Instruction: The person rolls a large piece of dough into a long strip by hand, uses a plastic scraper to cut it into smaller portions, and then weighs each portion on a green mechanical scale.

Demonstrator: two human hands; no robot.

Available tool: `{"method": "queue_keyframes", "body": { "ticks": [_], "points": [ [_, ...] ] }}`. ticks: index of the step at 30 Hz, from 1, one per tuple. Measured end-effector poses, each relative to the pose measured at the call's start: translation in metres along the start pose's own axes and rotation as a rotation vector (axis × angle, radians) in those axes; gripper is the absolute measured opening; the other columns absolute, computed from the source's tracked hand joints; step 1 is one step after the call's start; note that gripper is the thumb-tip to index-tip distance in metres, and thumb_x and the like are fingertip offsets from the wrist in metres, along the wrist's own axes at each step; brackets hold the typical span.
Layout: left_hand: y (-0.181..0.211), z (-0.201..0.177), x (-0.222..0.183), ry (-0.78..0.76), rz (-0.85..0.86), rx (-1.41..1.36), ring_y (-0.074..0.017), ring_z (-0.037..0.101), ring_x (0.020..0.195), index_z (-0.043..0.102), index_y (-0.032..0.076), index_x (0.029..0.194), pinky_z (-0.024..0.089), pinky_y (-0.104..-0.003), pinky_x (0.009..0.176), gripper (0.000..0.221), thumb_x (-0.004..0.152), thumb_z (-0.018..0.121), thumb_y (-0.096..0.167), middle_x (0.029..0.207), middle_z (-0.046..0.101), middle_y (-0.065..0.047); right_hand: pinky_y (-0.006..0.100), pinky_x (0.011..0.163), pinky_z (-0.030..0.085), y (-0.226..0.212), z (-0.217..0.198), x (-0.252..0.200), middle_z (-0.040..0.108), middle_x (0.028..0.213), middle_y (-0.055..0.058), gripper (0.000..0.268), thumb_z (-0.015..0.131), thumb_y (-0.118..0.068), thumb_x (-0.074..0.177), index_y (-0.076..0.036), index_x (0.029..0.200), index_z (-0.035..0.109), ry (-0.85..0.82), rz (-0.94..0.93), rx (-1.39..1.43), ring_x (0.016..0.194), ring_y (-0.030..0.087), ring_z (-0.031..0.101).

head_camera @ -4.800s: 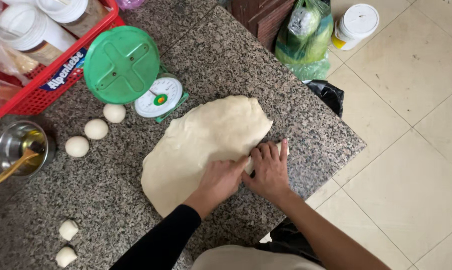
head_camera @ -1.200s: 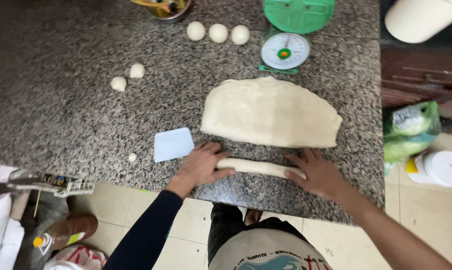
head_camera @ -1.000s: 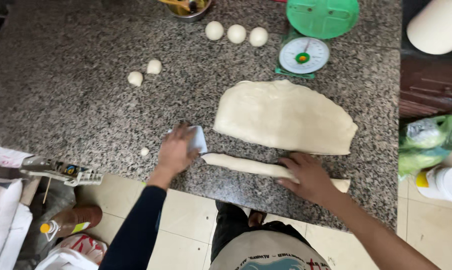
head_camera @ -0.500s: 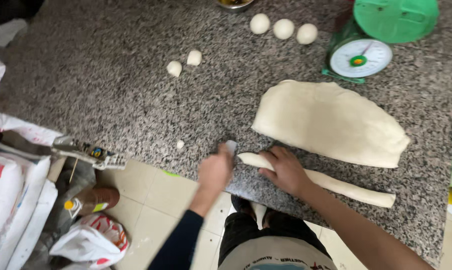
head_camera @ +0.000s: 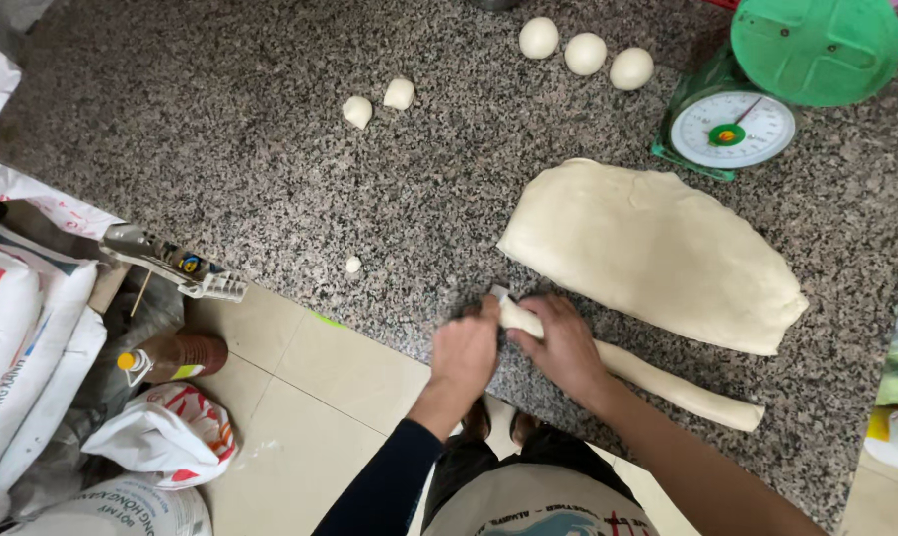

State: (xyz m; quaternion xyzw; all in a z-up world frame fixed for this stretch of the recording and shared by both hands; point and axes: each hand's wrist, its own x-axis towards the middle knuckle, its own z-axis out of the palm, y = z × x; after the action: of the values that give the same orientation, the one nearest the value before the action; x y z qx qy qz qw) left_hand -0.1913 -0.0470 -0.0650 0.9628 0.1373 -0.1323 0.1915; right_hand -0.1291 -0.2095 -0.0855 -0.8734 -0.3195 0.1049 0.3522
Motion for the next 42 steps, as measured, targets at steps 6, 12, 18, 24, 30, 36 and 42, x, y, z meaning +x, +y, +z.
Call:
{"method": "queue_keyframes", "body": {
  "ticks": [6, 12, 18, 24, 30, 36, 42],
  "points": [
    [-0.008, -0.021, -0.02, 0.175, -0.024, -0.119, -0.0374, 0.073, 0.065, 0.055, 0.002, 0.128, 0.059, -0.049, 0.058, 0.041, 0.088, 0.063, 0.003, 0.085, 0.074, -0.021, 0.045, 0.09, 0.053, -0.001, 0.001, 0.001, 0.069, 0.113, 0.014, 0.036, 0.079, -0.027, 0.086, -0.002, 0.11, 0.07, -0.021, -0.003, -0.011, 0.105, 0.033, 0.065],
    [0.03, 0.003, -0.04, 0.283, 0.152, -0.125, -0.0357, 0.074, 0.064, 0.055, -0.001, 0.125, 0.06, -0.045, 0.052, 0.05, 0.076, 0.064, -0.001, 0.09, 0.073, -0.021, 0.046, 0.1, 0.05, 0.005, 0.012, 0.0, 0.068, 0.121, 0.015, 0.039, 0.074, -0.009, 0.077, 0.002, 0.114, 0.069, 0.0, -0.066, -0.151, 0.111, 0.033, 0.061],
    [0.029, 0.006, -0.028, 0.045, 0.023, -0.126, -0.0395, 0.074, 0.068, 0.051, -0.002, 0.136, 0.059, -0.051, 0.059, 0.051, 0.086, 0.063, 0.0, 0.079, 0.073, -0.024, 0.044, 0.096, 0.05, -0.003, 0.01, 0.001, 0.07, 0.115, 0.013, 0.04, 0.074, -0.006, 0.075, 0.0, 0.115, 0.069, -0.034, -0.052, -0.157, 0.108, 0.032, 0.061],
    [0.037, 0.009, 0.02, 0.143, 0.124, -0.075, -0.0394, 0.074, 0.074, 0.053, -0.003, 0.13, 0.059, -0.051, 0.061, 0.047, 0.085, 0.063, 0.004, 0.081, 0.072, -0.023, 0.049, 0.097, 0.048, 0.002, 0.01, 0.007, 0.068, 0.113, 0.016, 0.045, 0.08, -0.014, 0.071, 0.001, 0.111, 0.067, -0.037, -0.042, -0.063, 0.105, 0.036, 0.059],
    [-0.007, 0.02, -0.023, -0.013, 0.131, -0.033, -0.0396, 0.073, 0.072, 0.055, 0.006, 0.134, 0.058, -0.052, 0.064, 0.045, 0.089, 0.061, 0.009, 0.08, 0.072, -0.021, 0.05, 0.102, 0.047, 0.014, 0.009, 0.011, 0.063, 0.118, 0.017, 0.044, 0.077, -0.018, 0.079, -0.002, 0.117, 0.061, -0.137, -0.059, -0.086, 0.114, 0.035, 0.059],
    [-0.056, -0.008, -0.055, 0.078, -0.026, -0.108, -0.0478, 0.069, 0.069, 0.053, 0.002, 0.13, 0.054, -0.059, 0.069, 0.047, 0.087, 0.063, 0.018, 0.073, 0.069, -0.027, 0.052, 0.1, 0.043, -0.01, 0.012, 0.051, 0.061, 0.125, 0.018, 0.057, 0.08, -0.027, 0.081, -0.007, 0.131, 0.06, -0.273, -0.147, -0.095, 0.122, 0.038, 0.057],
    [-0.002, -0.051, -0.012, 0.268, 0.013, -0.231, -0.051, 0.067, 0.07, 0.054, 0.007, 0.128, 0.052, -0.063, 0.068, 0.042, 0.089, 0.064, 0.021, 0.072, 0.069, -0.028, 0.041, 0.094, 0.055, 0.045, -0.035, 0.078, 0.071, 0.118, 0.015, 0.042, 0.084, -0.027, 0.084, -0.012, 0.12, 0.068, -0.027, -0.163, 0.098, 0.109, 0.032, 0.069]
  ]
}}
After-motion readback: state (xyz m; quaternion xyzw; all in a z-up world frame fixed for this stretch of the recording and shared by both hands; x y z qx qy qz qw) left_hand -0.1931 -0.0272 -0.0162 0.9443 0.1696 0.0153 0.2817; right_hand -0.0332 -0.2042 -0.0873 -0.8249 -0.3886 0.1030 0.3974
